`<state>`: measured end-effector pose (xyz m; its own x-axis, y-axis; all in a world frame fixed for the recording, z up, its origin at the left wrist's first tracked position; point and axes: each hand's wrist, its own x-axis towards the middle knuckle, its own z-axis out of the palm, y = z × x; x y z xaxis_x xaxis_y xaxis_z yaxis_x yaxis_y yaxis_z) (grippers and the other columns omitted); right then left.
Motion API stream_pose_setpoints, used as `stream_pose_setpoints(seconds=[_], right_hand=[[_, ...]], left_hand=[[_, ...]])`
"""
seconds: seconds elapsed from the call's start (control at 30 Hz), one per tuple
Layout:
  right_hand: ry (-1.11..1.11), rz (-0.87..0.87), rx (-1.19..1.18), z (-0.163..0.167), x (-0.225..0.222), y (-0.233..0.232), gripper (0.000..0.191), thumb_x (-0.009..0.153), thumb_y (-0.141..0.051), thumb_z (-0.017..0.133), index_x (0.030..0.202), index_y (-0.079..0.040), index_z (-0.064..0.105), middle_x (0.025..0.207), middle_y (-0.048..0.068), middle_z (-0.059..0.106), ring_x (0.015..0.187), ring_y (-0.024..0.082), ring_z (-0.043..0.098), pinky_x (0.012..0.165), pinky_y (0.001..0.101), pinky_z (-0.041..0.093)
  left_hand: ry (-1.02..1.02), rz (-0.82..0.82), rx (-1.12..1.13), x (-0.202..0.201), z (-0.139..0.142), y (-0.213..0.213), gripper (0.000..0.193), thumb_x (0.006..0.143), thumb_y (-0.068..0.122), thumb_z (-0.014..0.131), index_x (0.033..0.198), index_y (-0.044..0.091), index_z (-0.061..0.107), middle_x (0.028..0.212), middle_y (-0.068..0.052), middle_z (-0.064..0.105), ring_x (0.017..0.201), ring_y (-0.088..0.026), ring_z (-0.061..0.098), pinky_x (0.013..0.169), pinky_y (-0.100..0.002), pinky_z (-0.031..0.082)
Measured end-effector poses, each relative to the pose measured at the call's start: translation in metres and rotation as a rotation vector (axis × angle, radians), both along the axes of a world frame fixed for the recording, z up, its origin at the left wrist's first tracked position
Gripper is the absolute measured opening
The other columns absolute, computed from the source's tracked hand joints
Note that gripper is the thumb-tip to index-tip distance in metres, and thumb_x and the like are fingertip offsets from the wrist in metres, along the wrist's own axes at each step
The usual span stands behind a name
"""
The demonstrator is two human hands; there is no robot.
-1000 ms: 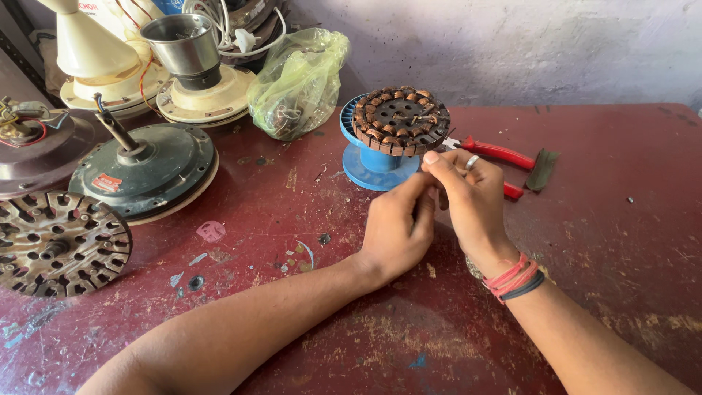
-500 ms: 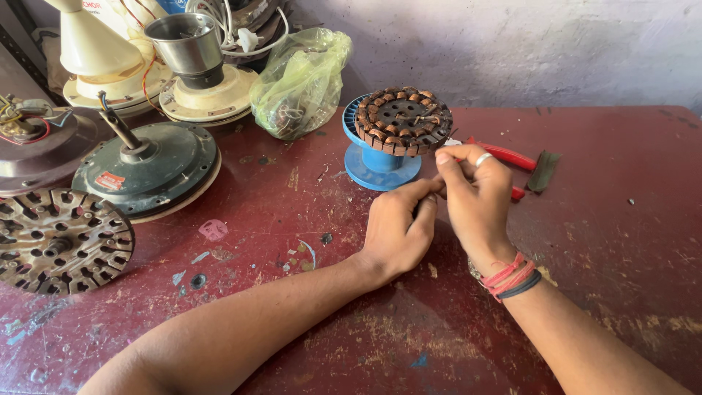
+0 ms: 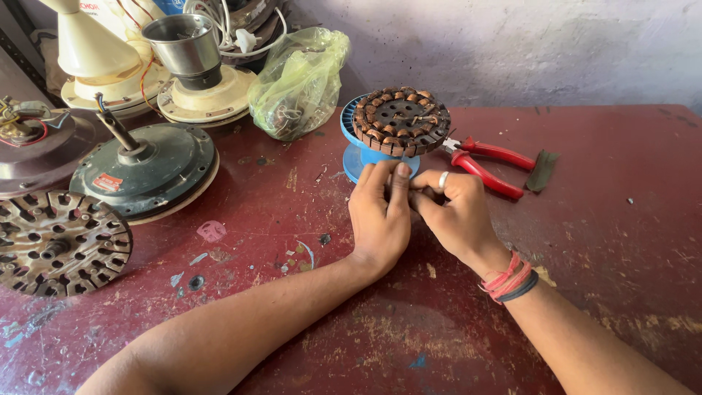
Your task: The person repeatedly picks up small dark fragments from a red workbench and places them into slots on a blue motor stator. The hands work continuously over the stator, inserting pieces one at a time while other disassembled motor parts and tools remain on the table.
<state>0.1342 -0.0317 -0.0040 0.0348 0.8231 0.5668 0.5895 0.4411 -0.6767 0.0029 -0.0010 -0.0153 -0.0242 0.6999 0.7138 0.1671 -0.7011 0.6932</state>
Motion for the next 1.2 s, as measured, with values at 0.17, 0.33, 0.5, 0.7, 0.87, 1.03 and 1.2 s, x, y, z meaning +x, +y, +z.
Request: stream_pose_setpoints(seconds=[0.17,0.33,0.5,0.7,0.87,1.03,1.2], right_hand=[[0.291,-0.050,0.059,0.002,-0.001,-0.002,0.022,0.102,-0.016,0.067,0.086,-0.003,0.073,0.071,-0.003,0.063,0.064,0.002,0.052,0.058,0.0213,0.040],[0.420,-0.114,-0.026,0.009,0.002,0.004,0.018,0.098,-0.017,0.073,0.093,0.000,0.072,0.075,-0.001,0.063,0.066,0.004,0.053,0.057,0.0204,0.041],[0.486,0.017,0.043,0.008,0.004,0.008,0.010,0.097,-0.004,0.067,0.104,0.002,0.072,0.088,0.004,0.073,0.079,0.006,0.068,0.070,0.0198,0.055],[0.419,-0.075,0.034,0.002,0.011,0.010,0.006,0.099,0.000,0.062,0.102,0.002,0.067,0.082,0.006,0.073,0.071,0.007,0.067,0.063,0.0223,0.051],[0.166,-0.177,-0.054,-0.001,0.012,0.012,0.006,0.092,0.003,0.064,0.092,0.002,0.070,0.075,0.008,0.072,0.065,0.008,0.062,0.057,0.0246,0.045],[-0.013,0.019,-0.063,-0.003,0.006,0.007,0.026,0.078,0.007,0.052,0.091,0.002,0.073,0.075,0.004,0.072,0.068,0.006,0.064,0.062,0.0220,0.050],[0.009,0.044,-0.055,0.000,0.001,0.000,0.011,0.089,-0.003,0.065,0.084,0.003,0.073,0.065,0.003,0.066,0.066,0.004,0.052,0.055,0.0243,0.042]], left_hand=[[-0.002,-0.114,-0.008,0.001,-0.004,-0.004,0.008,0.105,0.011,0.059,0.106,0.005,0.063,0.087,-0.011,0.069,0.073,-0.024,0.069,0.066,-0.035,0.053],[0.238,-0.239,0.025,0.001,-0.002,-0.007,0.014,0.094,0.007,0.061,0.107,0.004,0.063,0.090,-0.014,0.072,0.079,-0.030,0.072,0.071,-0.040,0.055],[0.297,-0.259,0.010,-0.001,0.003,-0.008,0.017,0.089,0.009,0.060,0.104,0.002,0.067,0.093,-0.017,0.072,0.082,-0.034,0.071,0.072,-0.043,0.055],[0.302,-0.286,-0.294,0.000,0.010,-0.008,0.021,0.092,0.011,0.052,0.103,0.003,0.069,0.088,-0.018,0.074,0.078,-0.031,0.073,0.073,-0.041,0.055],[0.177,-0.189,-0.324,-0.001,0.006,-0.002,0.025,0.093,0.011,0.048,0.104,0.003,0.069,0.090,-0.019,0.074,0.085,-0.033,0.072,0.078,-0.043,0.054],[0.062,-0.085,-0.258,0.002,0.002,0.004,0.030,0.100,0.015,0.045,0.112,0.001,0.069,0.095,-0.020,0.073,0.087,-0.036,0.071,0.080,-0.044,0.052],[0.033,-0.121,-0.228,0.001,-0.003,0.001,0.032,0.105,0.028,0.052,0.113,0.001,0.069,0.087,-0.018,0.074,0.081,-0.031,0.074,0.074,-0.041,0.055]])
